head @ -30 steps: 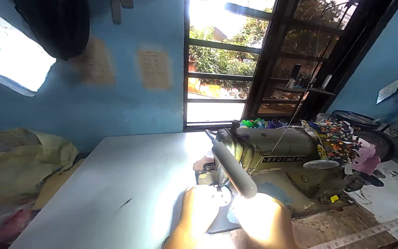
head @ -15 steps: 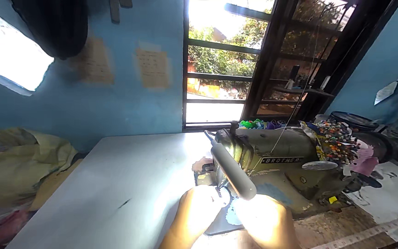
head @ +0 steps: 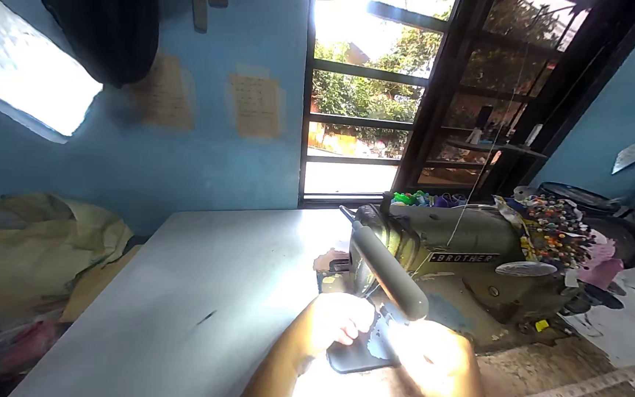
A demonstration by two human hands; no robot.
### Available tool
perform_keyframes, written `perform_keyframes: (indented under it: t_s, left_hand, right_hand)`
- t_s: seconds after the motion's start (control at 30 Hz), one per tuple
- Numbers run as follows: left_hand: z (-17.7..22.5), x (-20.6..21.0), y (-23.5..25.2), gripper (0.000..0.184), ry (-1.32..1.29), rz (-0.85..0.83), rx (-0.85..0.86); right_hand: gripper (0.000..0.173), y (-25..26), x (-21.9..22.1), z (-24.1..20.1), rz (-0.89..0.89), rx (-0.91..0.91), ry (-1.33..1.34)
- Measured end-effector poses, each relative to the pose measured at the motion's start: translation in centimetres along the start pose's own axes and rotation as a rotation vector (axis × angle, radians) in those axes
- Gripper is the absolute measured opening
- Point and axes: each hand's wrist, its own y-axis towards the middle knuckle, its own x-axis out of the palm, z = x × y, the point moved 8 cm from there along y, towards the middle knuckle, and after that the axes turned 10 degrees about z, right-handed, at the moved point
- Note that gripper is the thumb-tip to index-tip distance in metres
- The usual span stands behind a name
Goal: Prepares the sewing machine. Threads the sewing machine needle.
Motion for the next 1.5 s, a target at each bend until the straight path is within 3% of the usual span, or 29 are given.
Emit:
perform_keyframes:
  t_s: [0.07, 0.17, 0.27, 0.4, 0.53, 0.77, 0.9, 1.5]
  left_hand:
    - [-0.1, 0.2, -0.2, 0.026, -0.053, -0.011, -0.01]
    - [0.1, 0.5, 0.0, 0.016, -0.039, -0.014, 0.201]
    - [0.3, 0.7, 0.3, 0.01, 0.022, 0.008, 0.248]
    - [0.6, -0.6, 0.3, 0.012, -0.052, 0.189, 0.258]
    - [1.1, -1.8, 0.4, 0.016, -0.053, 0.33, 0.287]
    - [0.8, -1.8, 0.5, 0.015, -0.073, 0.319, 0.323]
    - [0.9, -1.8, 0.6, 0.016, -0.021, 0.304, 0.375]
    - [1.0, -1.7, 0.5, 0.015, -0.016, 0.313, 0.345]
  right_hand:
    - [0.033, -0.4, 0.0, 0.4, -0.027, 0.061, 0.061]
    - [0.033, -0.7, 0.3, 0.6, -0.038, 0.084, 0.1]
    - [0.033, -0.8, 0.6, 0.4, -0.061, 0.074, 0.107]
    - [0.032, -0.5, 0.4, 0.0, -0.046, 0.059, 0.078]
    - [0.032, 0.4, 0.2, -0.2, 0.131, -0.107, -0.194]
    - [0.029, 1.7, 0.8, 0.8, 0.213, -0.049, -0.29]
    - [0.027, 2.0, 0.2, -0.2, 0.303, -0.137, -0.316]
    - [0.029, 1.3, 0.4, -1.1, 0.262, -0.183, -0.288]
